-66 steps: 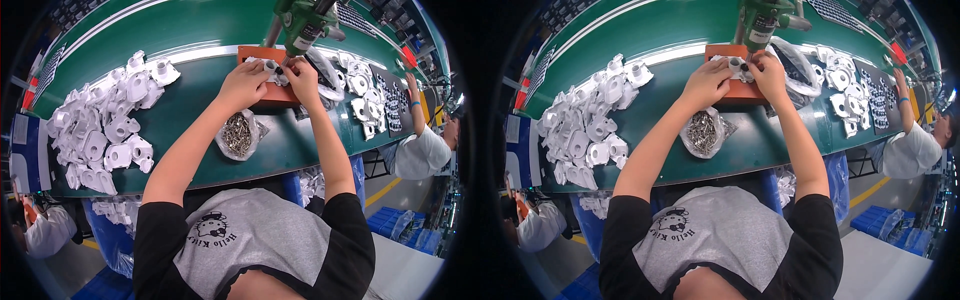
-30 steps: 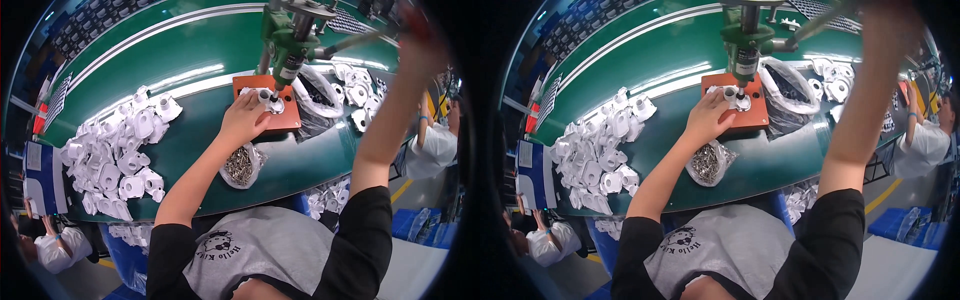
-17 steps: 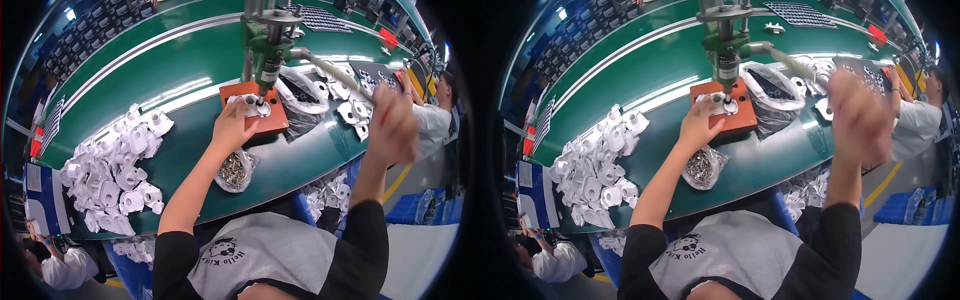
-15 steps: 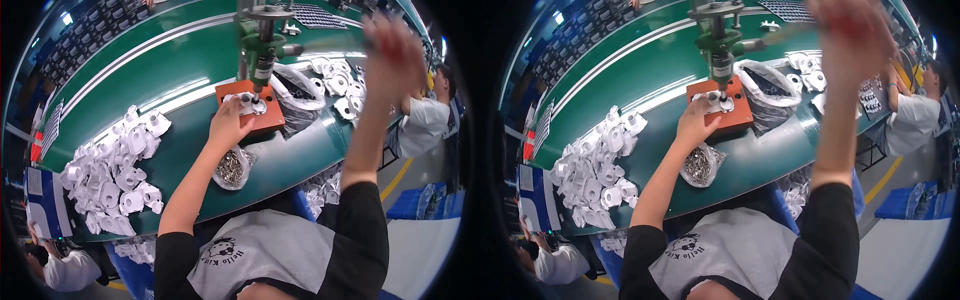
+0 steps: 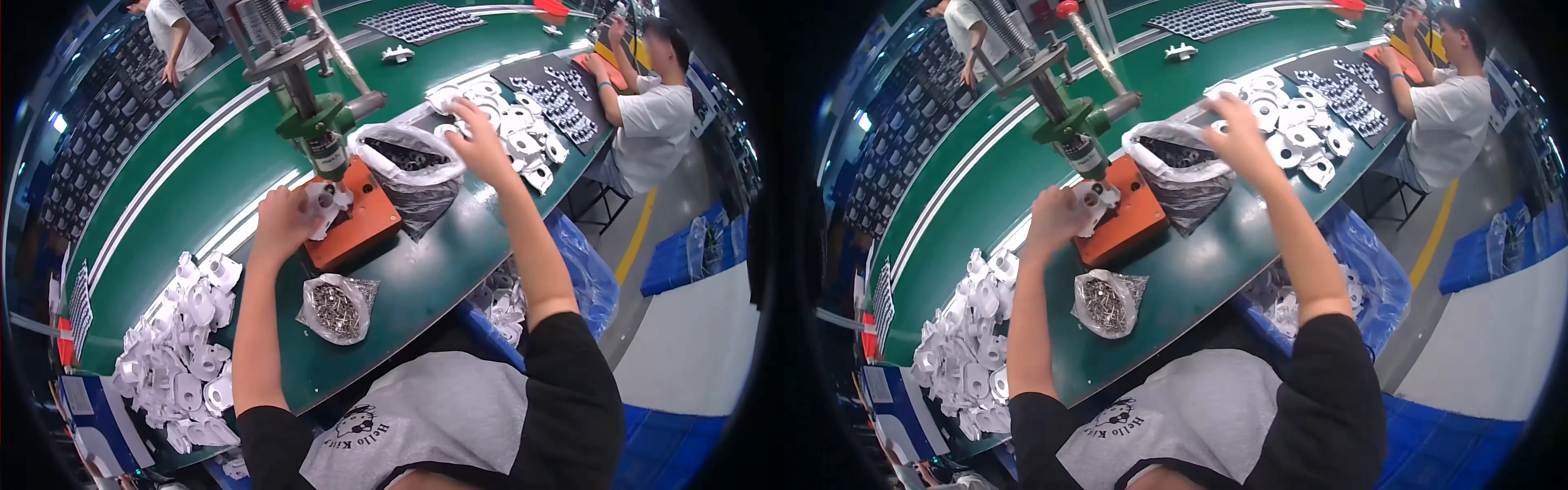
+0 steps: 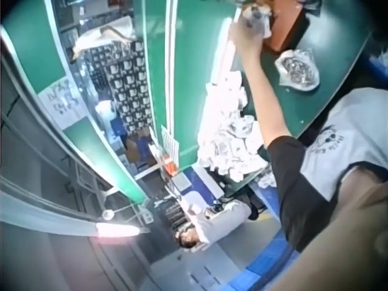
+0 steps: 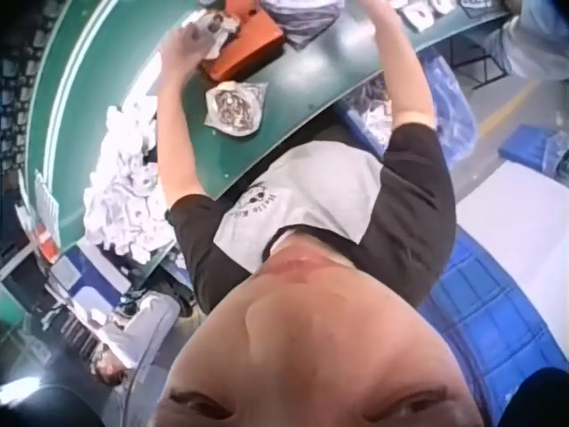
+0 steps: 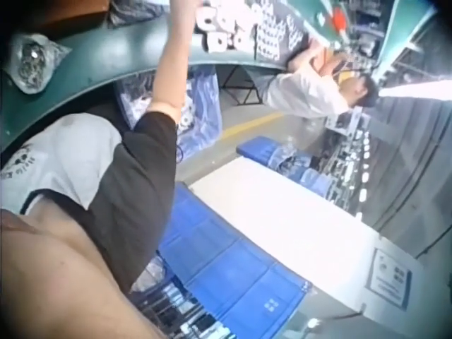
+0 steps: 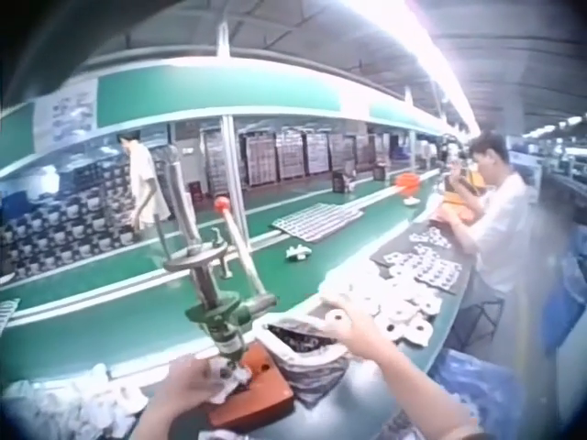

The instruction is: Assembling white plastic components using a manual press machine on a factory assembly line.

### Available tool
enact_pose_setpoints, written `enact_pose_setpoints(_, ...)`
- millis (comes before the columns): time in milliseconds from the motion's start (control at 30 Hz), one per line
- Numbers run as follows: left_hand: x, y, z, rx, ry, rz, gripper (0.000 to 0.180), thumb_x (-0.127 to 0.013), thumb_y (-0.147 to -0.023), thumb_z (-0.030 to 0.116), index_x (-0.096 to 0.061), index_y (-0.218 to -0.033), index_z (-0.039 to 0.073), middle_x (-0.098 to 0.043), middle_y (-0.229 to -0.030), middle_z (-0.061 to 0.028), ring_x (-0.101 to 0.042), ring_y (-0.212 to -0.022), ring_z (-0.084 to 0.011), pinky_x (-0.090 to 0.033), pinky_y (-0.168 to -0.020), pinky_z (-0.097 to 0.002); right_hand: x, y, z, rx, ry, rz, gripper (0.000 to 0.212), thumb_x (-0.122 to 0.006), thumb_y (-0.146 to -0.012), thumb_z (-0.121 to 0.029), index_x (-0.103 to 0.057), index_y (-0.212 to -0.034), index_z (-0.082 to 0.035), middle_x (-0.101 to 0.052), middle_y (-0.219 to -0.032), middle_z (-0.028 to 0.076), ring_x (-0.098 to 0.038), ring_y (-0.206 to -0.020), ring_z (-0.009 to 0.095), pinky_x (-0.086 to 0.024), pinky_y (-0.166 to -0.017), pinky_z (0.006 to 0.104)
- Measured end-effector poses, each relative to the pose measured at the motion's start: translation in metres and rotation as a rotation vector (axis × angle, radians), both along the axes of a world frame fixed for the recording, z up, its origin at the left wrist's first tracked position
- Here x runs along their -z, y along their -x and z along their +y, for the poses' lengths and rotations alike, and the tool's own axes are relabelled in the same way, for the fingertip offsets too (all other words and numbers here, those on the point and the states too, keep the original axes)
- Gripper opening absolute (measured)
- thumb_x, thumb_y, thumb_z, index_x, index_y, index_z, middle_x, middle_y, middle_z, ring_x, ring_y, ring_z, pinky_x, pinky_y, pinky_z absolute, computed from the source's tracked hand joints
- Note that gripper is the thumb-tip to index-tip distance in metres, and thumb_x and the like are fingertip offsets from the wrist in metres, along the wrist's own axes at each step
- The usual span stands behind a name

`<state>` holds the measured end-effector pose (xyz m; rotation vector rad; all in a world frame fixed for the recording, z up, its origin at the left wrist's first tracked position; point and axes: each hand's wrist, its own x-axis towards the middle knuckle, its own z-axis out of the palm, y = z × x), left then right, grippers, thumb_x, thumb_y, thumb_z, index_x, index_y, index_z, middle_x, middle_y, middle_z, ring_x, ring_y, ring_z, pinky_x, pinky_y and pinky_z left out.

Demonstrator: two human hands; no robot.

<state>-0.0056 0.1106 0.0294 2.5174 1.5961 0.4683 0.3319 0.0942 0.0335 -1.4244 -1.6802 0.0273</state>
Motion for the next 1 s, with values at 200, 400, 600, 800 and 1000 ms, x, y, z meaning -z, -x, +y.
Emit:
enact_pose_setpoints(200,0.024,0.072,0.050,-0.233,-0.038,-0.577,0.024,-0.064,-0.078,0.022,-0.060,-0.086,0.000,-0.062,-0.076,-0.0162,-0.058,-0.070,-0.0283,-0.045,-0.067,-0.0372,0.087,-0.101,-0.023,0.530,0.149,-0.394,0.023,-0.055,-0.069,-0.009,-0.070,-0.086,-0.013,-0.052,-0.126,0.020,-0.049,-0.114,0.036,-0.038,-0.096,0.0437)
enact_pose_setpoints(400,0.044,0.097,0.055,-0.374,-0.063,-0.428,0.055,-0.064,-0.082,0.033,-0.046,-0.127,0.005,-0.055,-0.112,-0.0233,-0.053,-0.107,-0.0362,-0.042,-0.091,-0.0409,0.118,-0.150,-0.014,0.423,0.139,-0.442,0.028,-0.056,-0.076,-0.011,-0.063,-0.102,-0.002,-0.054,-0.120,0.021,-0.048,-0.113,0.037,-0.036,-0.097,0.0426)
enact_pose_setpoints(600,0.056,0.178,0.014,-0.607,-0.131,0.297,0.049,-0.065,-0.074,0.032,-0.055,-0.118,0.011,-0.058,-0.106,-0.0181,-0.058,-0.098,-0.0331,-0.045,-0.081,-0.0473,0.096,-0.135,-0.006,0.441,-0.228,-0.343,0.029,-0.058,-0.081,-0.011,-0.057,-0.105,0.004,-0.056,-0.110,0.019,-0.050,-0.106,0.034,-0.038,-0.092,0.0412)
enact_pose_setpoints(800,0.080,0.185,0.007,-0.495,-0.049,0.407,0.035,-0.060,-0.081,0.027,-0.056,-0.110,0.008,-0.064,-0.094,-0.0154,-0.061,-0.090,-0.0292,-0.045,-0.078,-0.0445,0.057,-0.066,-0.018,0.302,-0.285,0.379,0.032,-0.067,-0.085,-0.018,-0.044,-0.103,-0.004,-0.050,-0.094,0.007,-0.051,-0.084,0.016,-0.043,-0.074,0.0292)
enact_pose_setpoints(1000,-0.001,0.104,-0.061,-0.209,0.333,-0.951,0.029,-0.058,-0.086,0.010,-0.050,-0.113,0.005,-0.061,-0.095,-0.0084,-0.059,-0.087,-0.0186,-0.046,-0.080,-0.0293,0.024,0.076,-0.056,-0.500,0.171,1.006,0.041,-0.064,-0.081,-0.009,-0.036,-0.111,-0.010,-0.049,-0.095,0.008,-0.058,-0.080,0.017,-0.051,-0.064,0.0271)
